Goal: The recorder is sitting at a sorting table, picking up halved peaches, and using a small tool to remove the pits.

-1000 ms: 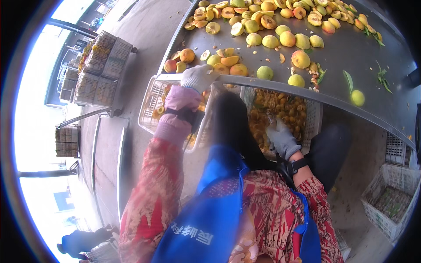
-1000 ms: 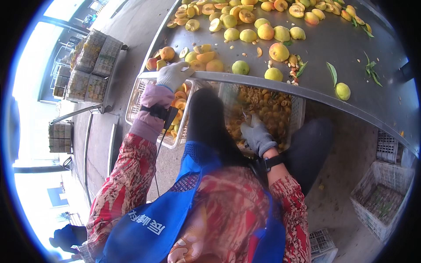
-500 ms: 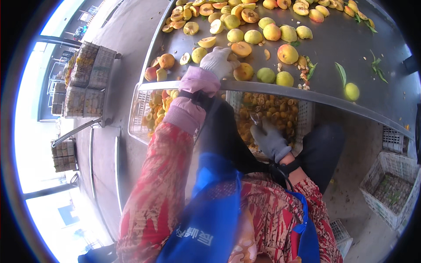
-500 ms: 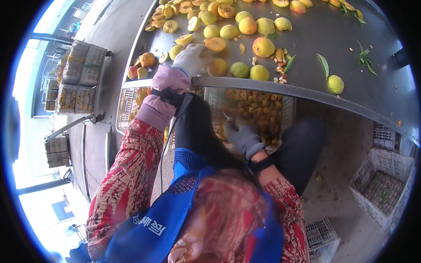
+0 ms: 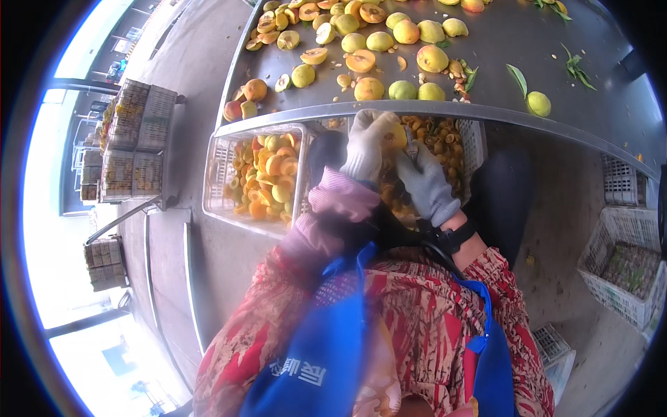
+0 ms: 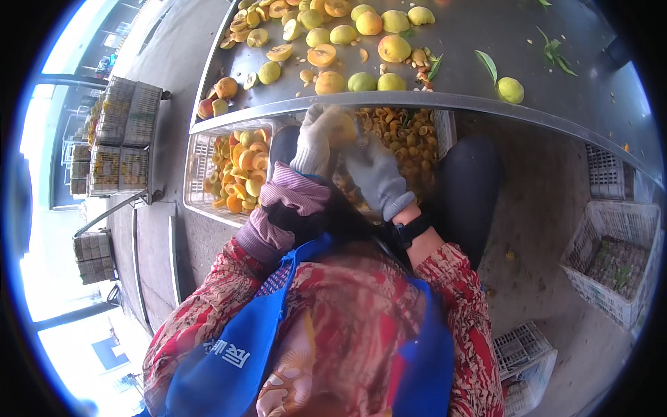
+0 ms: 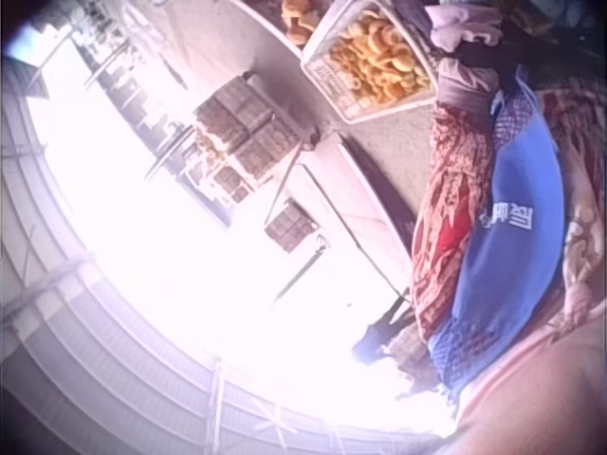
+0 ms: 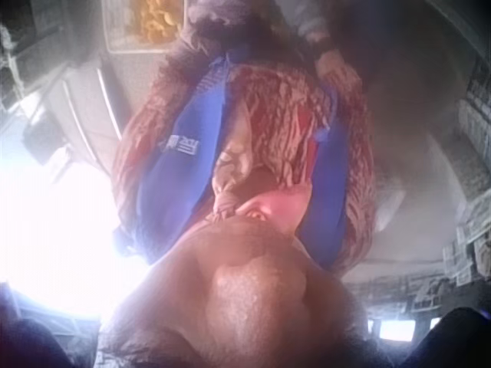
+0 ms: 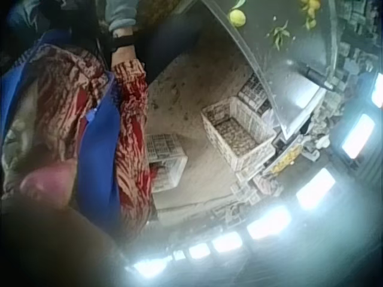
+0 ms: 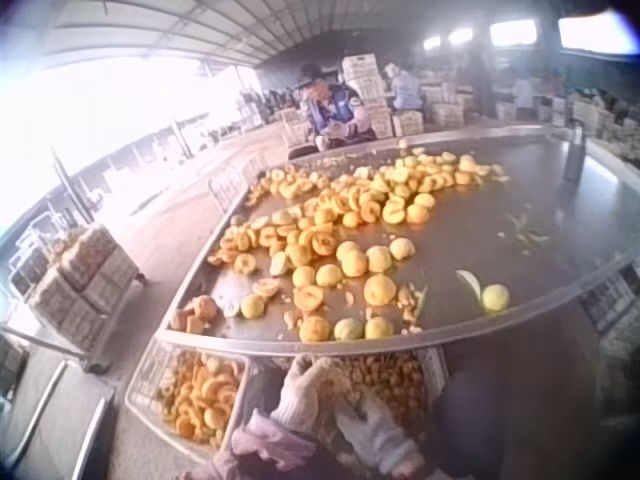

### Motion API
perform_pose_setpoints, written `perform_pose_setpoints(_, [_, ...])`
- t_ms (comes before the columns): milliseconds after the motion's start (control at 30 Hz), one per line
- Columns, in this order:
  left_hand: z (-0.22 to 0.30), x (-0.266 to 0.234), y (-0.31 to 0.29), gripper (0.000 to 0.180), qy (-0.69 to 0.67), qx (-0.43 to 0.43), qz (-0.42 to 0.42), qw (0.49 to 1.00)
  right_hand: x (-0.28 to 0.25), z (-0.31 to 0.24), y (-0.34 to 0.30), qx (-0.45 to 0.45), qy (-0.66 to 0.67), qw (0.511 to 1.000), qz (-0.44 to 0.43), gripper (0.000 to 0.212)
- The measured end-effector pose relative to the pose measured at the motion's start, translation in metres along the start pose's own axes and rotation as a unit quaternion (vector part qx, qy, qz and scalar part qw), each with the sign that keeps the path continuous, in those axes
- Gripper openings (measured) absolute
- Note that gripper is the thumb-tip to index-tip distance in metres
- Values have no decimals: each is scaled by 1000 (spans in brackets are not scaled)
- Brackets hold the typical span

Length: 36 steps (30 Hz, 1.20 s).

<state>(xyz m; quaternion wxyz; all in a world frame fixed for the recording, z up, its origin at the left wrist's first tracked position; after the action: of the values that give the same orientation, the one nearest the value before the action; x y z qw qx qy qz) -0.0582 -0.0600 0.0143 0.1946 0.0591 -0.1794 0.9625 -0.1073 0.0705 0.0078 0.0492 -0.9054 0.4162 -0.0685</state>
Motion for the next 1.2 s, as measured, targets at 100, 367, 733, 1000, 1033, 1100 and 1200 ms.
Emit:
perform_pose_setpoints(100, [-24, -6, -6, 34, -90, -96, 9, 991, -2, 19, 6, 68, -46, 997, -2, 27])
perform_pose_setpoints(367, [-52, -13, -4, 35, -265, -179, -16, 947, -4, 23, -1, 12, -221, 975, 19, 34])
perform_pose_setpoints(733, [-60, -12, 5, 32, -181, -158, 35, 970, 9, 49, 5, 85, -213, 973, -22, 28])
perform_pose_setpoints(1000, [-60, -19, 18, 42, -34, -14, 107, 994, 16, 52, 12, 114, -202, 971, -62, 37])
perform_pose_setpoints(1033, [-61, -19, 18, 43, -44, -45, 100, 993, 16, 50, 14, 94, -214, 970, -74, 38])
perform_pose_setpoints(1100, [-63, -19, 17, 45, -68, -107, 85, 988, 16, 50, 14, 93, -223, 966, -94, 38])
perform_pose_setpoints(1200, [-62, -16, 12, 45, -54, -177, 91, 978, 16, 50, 11, 128, -210, 962, -117, 35])
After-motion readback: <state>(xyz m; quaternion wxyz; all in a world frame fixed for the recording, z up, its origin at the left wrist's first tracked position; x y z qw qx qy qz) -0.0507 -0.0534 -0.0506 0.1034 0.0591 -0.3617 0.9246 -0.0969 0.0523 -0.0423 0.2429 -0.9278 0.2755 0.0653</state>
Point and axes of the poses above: each hand's wrist, its own y-axis towards the middle knuckle, its own x-axis out of the palm, z = x × y, the point moved 7 cm from there along y, towards the middle knuckle, and after that the axes turned 13 degrees about z, right-handed, at the moved point
